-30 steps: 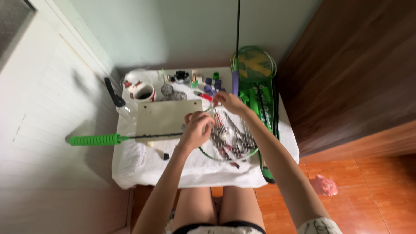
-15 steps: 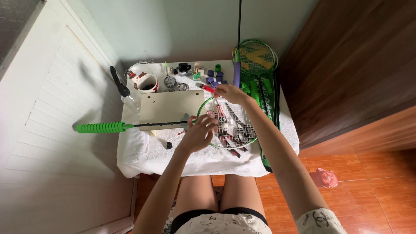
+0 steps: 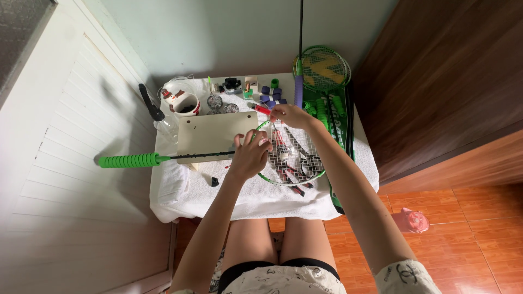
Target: The person manually strings a badminton racket using a tensioning tool.
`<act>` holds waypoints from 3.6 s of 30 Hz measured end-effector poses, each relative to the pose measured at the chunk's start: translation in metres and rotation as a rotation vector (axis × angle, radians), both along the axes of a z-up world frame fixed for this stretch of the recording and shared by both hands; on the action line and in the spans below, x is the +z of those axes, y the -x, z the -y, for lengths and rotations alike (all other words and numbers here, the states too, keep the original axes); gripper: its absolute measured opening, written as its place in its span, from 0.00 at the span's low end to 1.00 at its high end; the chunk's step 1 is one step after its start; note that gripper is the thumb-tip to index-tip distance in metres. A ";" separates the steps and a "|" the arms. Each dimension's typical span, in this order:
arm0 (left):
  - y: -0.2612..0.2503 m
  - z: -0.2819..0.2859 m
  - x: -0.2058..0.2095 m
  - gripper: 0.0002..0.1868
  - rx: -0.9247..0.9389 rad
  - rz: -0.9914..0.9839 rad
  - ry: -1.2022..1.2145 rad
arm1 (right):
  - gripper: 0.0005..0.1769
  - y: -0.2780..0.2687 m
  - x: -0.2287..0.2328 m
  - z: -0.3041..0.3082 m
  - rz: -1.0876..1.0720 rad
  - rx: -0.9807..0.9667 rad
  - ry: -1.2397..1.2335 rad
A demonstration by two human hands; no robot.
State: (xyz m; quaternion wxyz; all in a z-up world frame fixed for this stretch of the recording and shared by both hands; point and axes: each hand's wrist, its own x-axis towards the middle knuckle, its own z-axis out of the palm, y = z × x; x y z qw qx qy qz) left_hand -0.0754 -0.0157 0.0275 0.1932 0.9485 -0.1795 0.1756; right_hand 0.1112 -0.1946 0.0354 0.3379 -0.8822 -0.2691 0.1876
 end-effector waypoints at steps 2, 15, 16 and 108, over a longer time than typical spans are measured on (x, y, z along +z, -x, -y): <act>-0.005 0.000 -0.009 0.06 -0.012 0.053 -0.013 | 0.16 -0.003 -0.005 0.000 0.006 0.001 -0.005; -0.023 -0.005 -0.015 0.10 0.055 0.037 -0.027 | 0.17 -0.009 0.000 -0.002 -0.054 0.035 -0.029; -0.025 -0.005 -0.015 0.10 0.054 0.036 -0.027 | 0.17 -0.010 0.001 -0.002 -0.055 0.033 -0.029; -0.048 -0.017 0.065 0.07 0.159 0.473 0.030 | 0.42 0.043 0.125 -0.036 -0.390 0.215 -0.145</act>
